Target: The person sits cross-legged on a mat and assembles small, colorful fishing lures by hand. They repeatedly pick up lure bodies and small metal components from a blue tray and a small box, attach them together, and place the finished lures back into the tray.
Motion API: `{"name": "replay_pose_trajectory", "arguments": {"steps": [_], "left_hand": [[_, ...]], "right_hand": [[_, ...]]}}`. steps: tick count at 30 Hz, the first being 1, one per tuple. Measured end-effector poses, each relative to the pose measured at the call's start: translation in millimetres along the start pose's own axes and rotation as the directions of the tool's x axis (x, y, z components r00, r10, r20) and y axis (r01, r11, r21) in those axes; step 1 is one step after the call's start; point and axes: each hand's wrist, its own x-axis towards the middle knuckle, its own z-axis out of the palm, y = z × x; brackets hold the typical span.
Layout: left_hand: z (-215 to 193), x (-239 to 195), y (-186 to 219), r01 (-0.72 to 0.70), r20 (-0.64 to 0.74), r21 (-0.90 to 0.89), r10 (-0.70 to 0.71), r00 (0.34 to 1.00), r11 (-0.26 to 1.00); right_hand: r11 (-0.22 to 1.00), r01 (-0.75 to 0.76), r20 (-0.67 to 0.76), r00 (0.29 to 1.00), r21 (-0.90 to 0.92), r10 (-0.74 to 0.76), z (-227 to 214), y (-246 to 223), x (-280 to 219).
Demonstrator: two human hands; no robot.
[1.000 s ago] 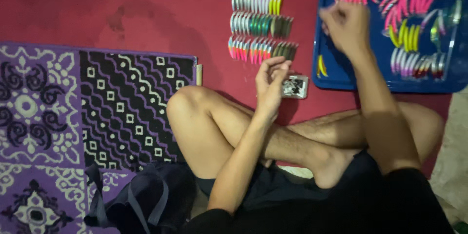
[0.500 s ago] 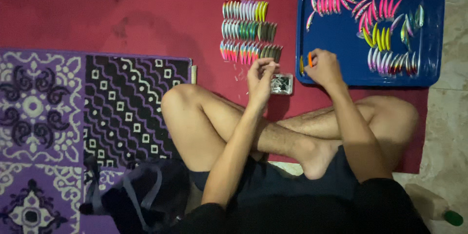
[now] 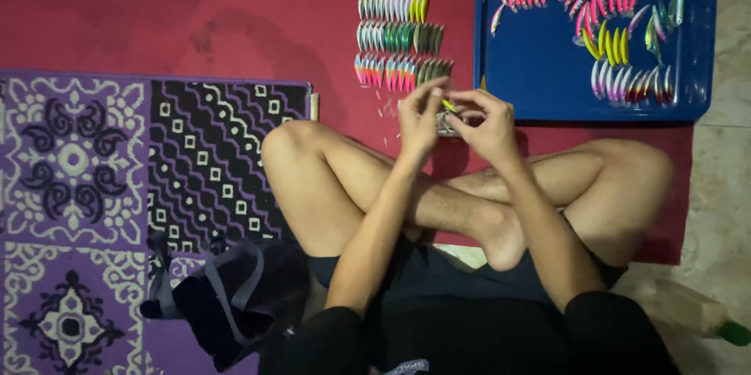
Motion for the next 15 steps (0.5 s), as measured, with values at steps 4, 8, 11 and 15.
{"name": "replay_pose_trajectory", "arguments": {"steps": [4, 8, 11, 15], "left_hand": [[-3, 5, 6, 0.087, -0.124, -0.272, -0.124, 0.985, 0.959], [-5, 8, -25, 0.1, -0.111, -0.244, -0.13, 0.985, 0.965], [-5, 6, -29, 0.093, -0.071, -0.175, -0.106, 0.992, 0.98], [-3, 4, -16, 0.071, -0.068, -0.114, -0.079, 0.995, 0.991]], "right_hand": [[0.906, 0.191, 0.099, 0.981, -0.377, -0.165, -19, 37, 5], [0.776, 0.143, 0.217, 0.976, -0.614, -0.008, -3, 46, -5], [0.674, 0.158, 0.226, 0.974, -0.721, 0.013, 12, 44, -3], [0.665, 0.133, 0.236, 0.969, -0.735, 0.067, 18, 69, 0]]}}
